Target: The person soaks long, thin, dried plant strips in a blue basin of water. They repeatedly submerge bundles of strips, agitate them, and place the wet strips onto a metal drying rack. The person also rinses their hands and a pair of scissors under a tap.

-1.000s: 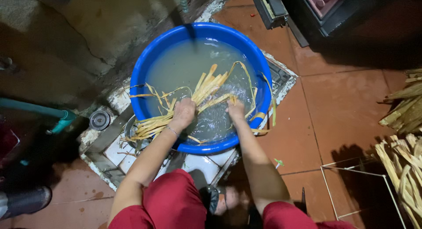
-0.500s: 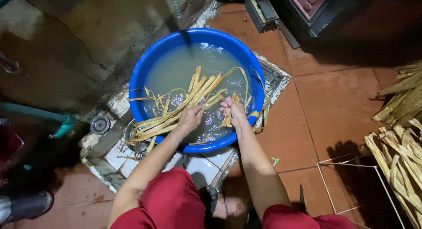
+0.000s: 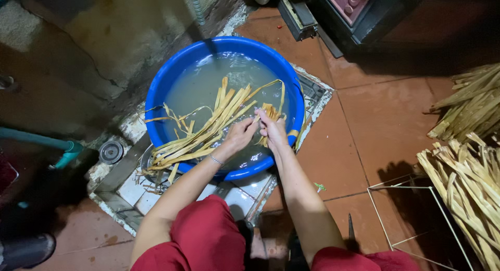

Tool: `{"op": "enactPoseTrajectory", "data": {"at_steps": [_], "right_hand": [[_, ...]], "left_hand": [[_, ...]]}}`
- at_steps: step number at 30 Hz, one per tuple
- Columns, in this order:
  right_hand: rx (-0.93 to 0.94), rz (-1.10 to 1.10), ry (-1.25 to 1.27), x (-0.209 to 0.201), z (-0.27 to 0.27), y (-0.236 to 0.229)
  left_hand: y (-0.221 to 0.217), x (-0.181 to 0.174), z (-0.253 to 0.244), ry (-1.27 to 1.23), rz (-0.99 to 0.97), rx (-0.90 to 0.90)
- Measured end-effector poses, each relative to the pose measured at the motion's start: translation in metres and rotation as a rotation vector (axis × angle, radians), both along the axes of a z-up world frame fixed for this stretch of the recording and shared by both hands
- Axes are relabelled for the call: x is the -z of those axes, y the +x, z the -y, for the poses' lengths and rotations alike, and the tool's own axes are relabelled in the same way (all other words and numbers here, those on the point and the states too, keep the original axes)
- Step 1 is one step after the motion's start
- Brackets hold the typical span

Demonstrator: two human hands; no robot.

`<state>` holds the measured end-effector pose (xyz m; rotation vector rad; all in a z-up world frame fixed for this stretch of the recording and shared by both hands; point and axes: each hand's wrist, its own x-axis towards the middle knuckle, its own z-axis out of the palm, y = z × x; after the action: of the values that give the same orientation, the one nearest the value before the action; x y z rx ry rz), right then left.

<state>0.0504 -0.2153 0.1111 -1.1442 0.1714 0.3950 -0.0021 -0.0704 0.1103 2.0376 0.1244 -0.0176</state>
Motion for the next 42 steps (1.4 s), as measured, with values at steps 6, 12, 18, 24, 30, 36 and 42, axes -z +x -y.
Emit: {"op": "enactPoseTrajectory", "data": {"at_steps": [6,12,18,24,30,36,42], "right_hand": [[0.206,0.119,-0.048,0.020,-0.003,0.006],[0.383,-0.183,0.302,0.012,0.023,0.053],[0.496,-0.052,0.365,0.051,0.071,0.119],[0.741,-0.120,0.282,0.064,0.145,0.167],[0.884,0.035,0.230,0.030,0.244,0.199],[1.022,0.089,0.160,-0.005,0.325,0.223],[1.140,0.180,0.124,-0.035,0.389,0.234]], "left_hand": [[0.021,-0.017,0.018,0.097,0.120,0.093],[0.004,-0.032,0.022,0.253,0.140,0.166],[-0.021,-0.048,0.012,0.324,0.164,0.227],[-0.033,-0.049,0.014,0.377,0.242,0.299],[-0.046,-0.045,-0.004,0.419,0.281,0.355],[-0.054,-0.041,-0.017,0.381,0.410,0.380],[-0.059,-0.027,-0.037,0.410,0.498,0.390]]}}
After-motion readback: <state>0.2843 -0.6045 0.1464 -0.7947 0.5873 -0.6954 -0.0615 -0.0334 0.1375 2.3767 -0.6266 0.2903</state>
